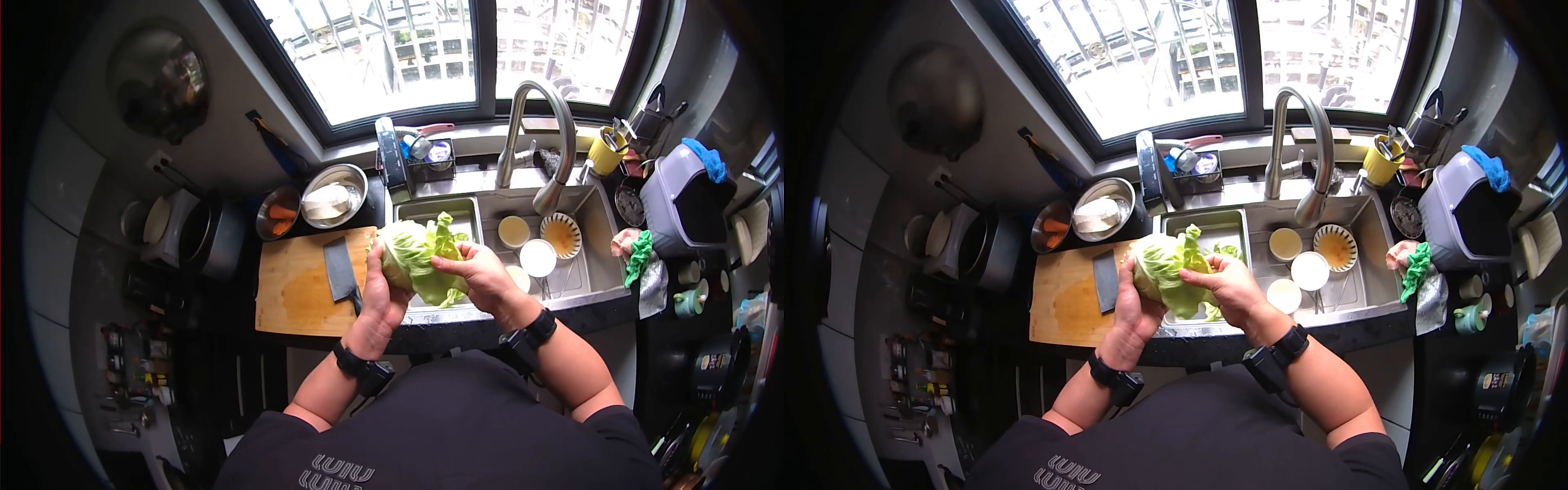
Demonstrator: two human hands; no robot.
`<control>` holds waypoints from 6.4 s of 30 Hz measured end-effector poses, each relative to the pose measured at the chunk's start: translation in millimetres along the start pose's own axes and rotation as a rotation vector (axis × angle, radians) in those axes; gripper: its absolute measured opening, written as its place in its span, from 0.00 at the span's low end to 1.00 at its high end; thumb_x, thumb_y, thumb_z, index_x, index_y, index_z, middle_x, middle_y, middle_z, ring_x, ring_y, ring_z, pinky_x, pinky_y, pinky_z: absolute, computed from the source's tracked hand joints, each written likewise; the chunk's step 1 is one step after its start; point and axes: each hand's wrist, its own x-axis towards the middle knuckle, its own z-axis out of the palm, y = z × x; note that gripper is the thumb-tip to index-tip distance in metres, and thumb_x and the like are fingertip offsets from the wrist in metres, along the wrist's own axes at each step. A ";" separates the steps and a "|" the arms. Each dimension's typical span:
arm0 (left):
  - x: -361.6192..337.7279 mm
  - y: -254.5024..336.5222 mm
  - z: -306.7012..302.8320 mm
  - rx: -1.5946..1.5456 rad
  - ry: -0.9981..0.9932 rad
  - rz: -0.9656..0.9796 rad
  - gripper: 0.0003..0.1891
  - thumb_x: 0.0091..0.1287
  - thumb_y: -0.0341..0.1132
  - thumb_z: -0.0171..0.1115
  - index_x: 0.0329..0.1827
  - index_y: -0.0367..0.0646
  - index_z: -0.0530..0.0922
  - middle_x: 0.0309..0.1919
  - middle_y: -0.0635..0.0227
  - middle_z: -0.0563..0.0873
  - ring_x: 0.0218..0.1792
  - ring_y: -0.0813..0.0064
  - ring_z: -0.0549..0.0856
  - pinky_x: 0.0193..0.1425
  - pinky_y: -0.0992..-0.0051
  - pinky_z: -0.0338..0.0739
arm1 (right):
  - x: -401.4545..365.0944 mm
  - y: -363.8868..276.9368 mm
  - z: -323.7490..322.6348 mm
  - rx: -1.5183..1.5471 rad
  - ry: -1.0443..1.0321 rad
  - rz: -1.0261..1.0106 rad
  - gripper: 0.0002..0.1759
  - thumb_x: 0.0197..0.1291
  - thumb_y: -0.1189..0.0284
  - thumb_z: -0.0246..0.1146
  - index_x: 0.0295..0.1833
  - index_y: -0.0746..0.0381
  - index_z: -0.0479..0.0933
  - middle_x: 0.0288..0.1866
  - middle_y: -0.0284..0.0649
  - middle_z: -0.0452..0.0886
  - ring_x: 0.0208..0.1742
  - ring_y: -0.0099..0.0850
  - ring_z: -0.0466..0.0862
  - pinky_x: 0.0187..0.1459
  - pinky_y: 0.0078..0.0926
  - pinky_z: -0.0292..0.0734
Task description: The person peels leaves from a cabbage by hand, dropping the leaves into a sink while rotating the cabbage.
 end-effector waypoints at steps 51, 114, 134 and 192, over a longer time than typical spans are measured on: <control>10.5 18.2 -63.7 0.529 0.275 0.863 0.39 0.68 0.39 0.81 0.75 0.33 0.68 0.61 0.59 0.84 0.60 0.71 0.85 0.68 0.67 0.81 | -34.3 -57.1 12.0 0.111 -0.123 -0.109 0.16 0.64 0.82 0.71 0.57 0.67 0.83 0.52 0.43 0.91 0.50 0.32 0.92 0.57 0.32 0.88; -19.3 37.1 -7.9 -0.142 -0.527 -0.136 0.49 0.73 0.71 0.61 0.86 0.46 0.60 0.81 0.53 0.71 0.80 0.51 0.73 0.84 0.48 0.69 | -31.8 -16.6 28.2 -0.770 0.001 -0.339 0.42 0.70 0.61 0.75 0.83 0.64 0.66 0.54 0.53 0.87 0.47 0.31 0.91 0.47 0.30 0.87; -30.4 28.1 1.8 0.198 -0.337 0.132 0.42 0.68 0.46 0.80 0.78 0.39 0.66 0.65 0.60 0.83 0.63 0.67 0.87 0.64 0.64 0.88 | -39.2 -20.5 36.9 -1.483 0.059 -0.960 0.32 0.75 0.57 0.66 0.75 0.66 0.74 0.61 0.64 0.83 0.53 0.59 0.88 0.54 0.47 0.87; -24.2 31.6 -0.8 0.138 -0.316 -0.210 0.34 0.76 0.61 0.64 0.76 0.49 0.74 0.63 0.62 0.86 0.59 0.67 0.90 0.49 0.59 0.94 | -22.3 -11.5 18.7 -1.240 0.228 -1.221 0.15 0.68 0.67 0.74 0.55 0.62 0.84 0.49 0.48 0.90 0.46 0.51 0.92 0.46 0.40 0.88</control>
